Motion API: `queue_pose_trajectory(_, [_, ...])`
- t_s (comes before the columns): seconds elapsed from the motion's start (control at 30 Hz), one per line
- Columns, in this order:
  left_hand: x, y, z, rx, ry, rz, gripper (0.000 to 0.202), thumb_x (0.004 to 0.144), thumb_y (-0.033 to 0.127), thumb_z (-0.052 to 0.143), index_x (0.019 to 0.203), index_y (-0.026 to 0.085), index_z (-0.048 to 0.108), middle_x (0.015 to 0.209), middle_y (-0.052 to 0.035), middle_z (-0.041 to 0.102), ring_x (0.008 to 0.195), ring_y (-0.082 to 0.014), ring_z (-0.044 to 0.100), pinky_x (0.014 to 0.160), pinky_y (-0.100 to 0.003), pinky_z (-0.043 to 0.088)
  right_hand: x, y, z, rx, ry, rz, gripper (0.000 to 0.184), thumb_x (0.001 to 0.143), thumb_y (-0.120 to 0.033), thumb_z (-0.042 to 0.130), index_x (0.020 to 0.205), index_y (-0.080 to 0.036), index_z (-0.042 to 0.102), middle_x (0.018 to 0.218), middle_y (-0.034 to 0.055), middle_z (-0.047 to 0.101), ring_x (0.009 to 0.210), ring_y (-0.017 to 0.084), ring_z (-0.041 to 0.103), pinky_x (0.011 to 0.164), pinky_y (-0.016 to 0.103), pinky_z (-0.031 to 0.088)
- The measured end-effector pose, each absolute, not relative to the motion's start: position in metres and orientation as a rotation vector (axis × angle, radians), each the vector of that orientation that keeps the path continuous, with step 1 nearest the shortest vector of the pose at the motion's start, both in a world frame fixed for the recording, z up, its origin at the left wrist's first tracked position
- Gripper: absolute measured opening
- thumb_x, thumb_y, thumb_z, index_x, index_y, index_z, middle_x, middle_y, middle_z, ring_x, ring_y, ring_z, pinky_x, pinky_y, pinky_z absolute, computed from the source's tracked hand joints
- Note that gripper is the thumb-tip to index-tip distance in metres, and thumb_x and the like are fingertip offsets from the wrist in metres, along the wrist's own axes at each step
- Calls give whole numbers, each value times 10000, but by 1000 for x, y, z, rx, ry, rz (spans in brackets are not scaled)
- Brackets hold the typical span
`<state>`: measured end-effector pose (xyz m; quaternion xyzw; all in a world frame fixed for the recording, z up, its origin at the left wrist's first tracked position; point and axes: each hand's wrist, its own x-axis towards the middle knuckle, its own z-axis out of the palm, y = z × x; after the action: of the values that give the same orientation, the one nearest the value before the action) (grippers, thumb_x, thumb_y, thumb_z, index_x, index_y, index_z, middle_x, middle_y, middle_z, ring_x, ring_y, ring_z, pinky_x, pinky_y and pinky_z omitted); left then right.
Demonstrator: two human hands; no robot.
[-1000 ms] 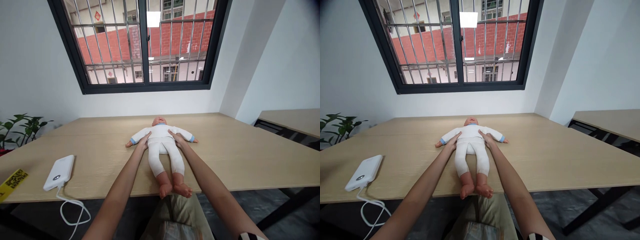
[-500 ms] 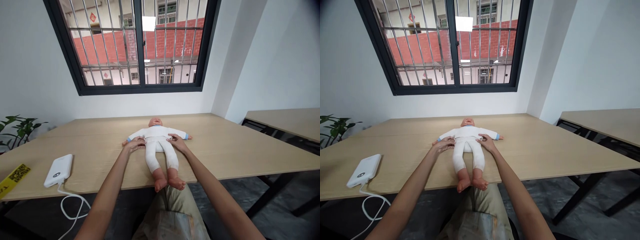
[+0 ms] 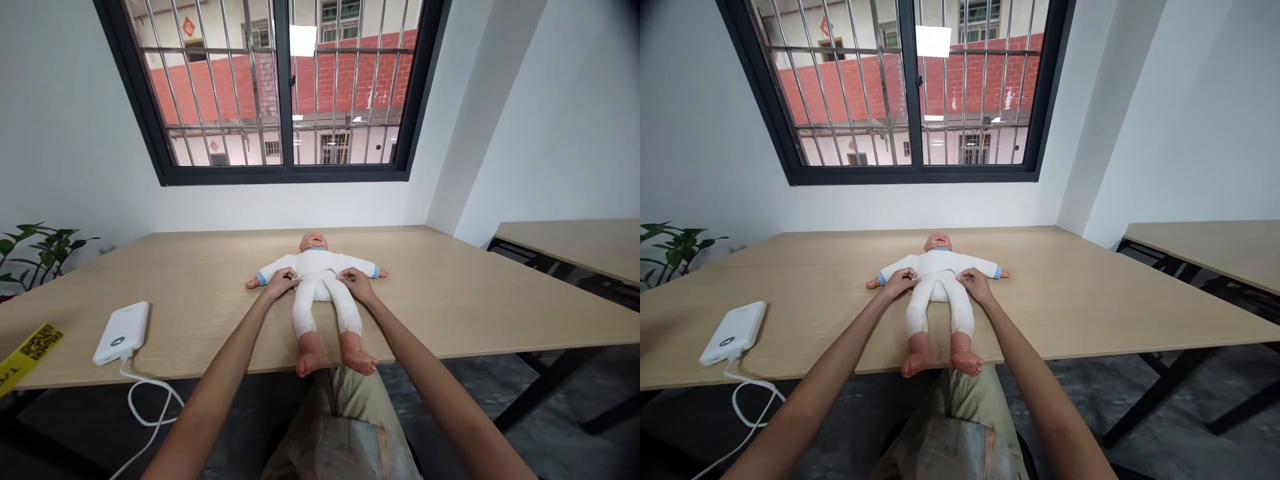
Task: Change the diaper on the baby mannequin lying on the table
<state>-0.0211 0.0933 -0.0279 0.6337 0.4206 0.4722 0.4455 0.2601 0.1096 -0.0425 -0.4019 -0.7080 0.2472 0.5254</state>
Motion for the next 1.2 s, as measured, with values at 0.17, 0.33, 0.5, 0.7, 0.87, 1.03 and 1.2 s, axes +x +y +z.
queue_pose_trajectory(0.17, [-13, 99, -33, 1644, 1113, 1249, 309, 601, 388, 726, 622, 184, 494, 527, 74, 440, 454, -78, 399, 462, -211, 308, 256, 115, -46, -988, -1810, 362, 206, 807, -415, 534, 784, -212, 550, 829, 63, 594, 813, 229, 542, 787, 375, 446])
queue_pose_trajectory(0.33, [-6, 103, -32, 1679, 1198, 1381, 252, 620, 310, 711, 579, 181, 498, 567, 54, 471, 561, -101, 415, 537, -218, 313, 254, 124, -50, -1077, -1750, 388, 201, 828, -419, 461, 802, -220, 463, 809, 44, 561, 777, 217, 521, 755, 367, 451])
queue_pose_trajectory(0.5, [-5, 104, -35, 1596, 1268, 1453, 191, 658, 229, 683, 676, 194, 496, 646, 36, 515, 598, -119, 475, 572, -233, 382, 258, 123, -49, -1059, -1565, 548, 250, 805, -447, 538, 857, -203, 511, 908, 79, 632, 847, 228, 595, 811, 397, 491])
queue_pose_trajectory(0.7, [-7, 104, -39, 1533, 1296, 1526, 203, 664, 150, 682, 832, 186, 572, 840, -35, 624, 782, -166, 590, 738, -290, 483, 258, 125, -48, -1119, -1480, 645, 242, 700, -214, 577, 935, -174, 620, 1139, 133, 656, 1039, 256, 622, 984, 444, 456])
queue_pose_trajectory(0.87, [-8, 105, -35, 1546, 1284, 1530, 136, 646, 118, 649, 752, 182, 591, 847, -38, 647, 836, -183, 604, 826, -324, 486, 260, 126, -51, -1093, -1560, 493, 190, 738, -241, 552, 878, -186, 667, 1017, 118, 692, 961, 260, 634, 950, 467, 478])
queue_pose_trajectory(1.03, [-9, 103, -34, 1535, 1280, 1491, 80, 679, 159, 604, 756, 171, 585, 793, -40, 634, 702, -176, 585, 721, -337, 494, 262, 125, -50, -1093, -1604, 348, 147, 775, -307, 526, 807, -195, 616, 921, 116, 666, 869, 252, 608, 867, 454, 500])
queue_pose_trajectory(1.2, [-5, 101, -34, 1571, 1239, 1500, 282, 626, 86, 621, 895, 166, 600, 1017, -71, 648, 893, -178, 598, 811, -307, 478, 256, 129, -53, -1078, -1516, 468, 172, 796, -367, 455, 858, -211, 493, 905, 93, 619, 841, 237, 571, 864, 444, 480])
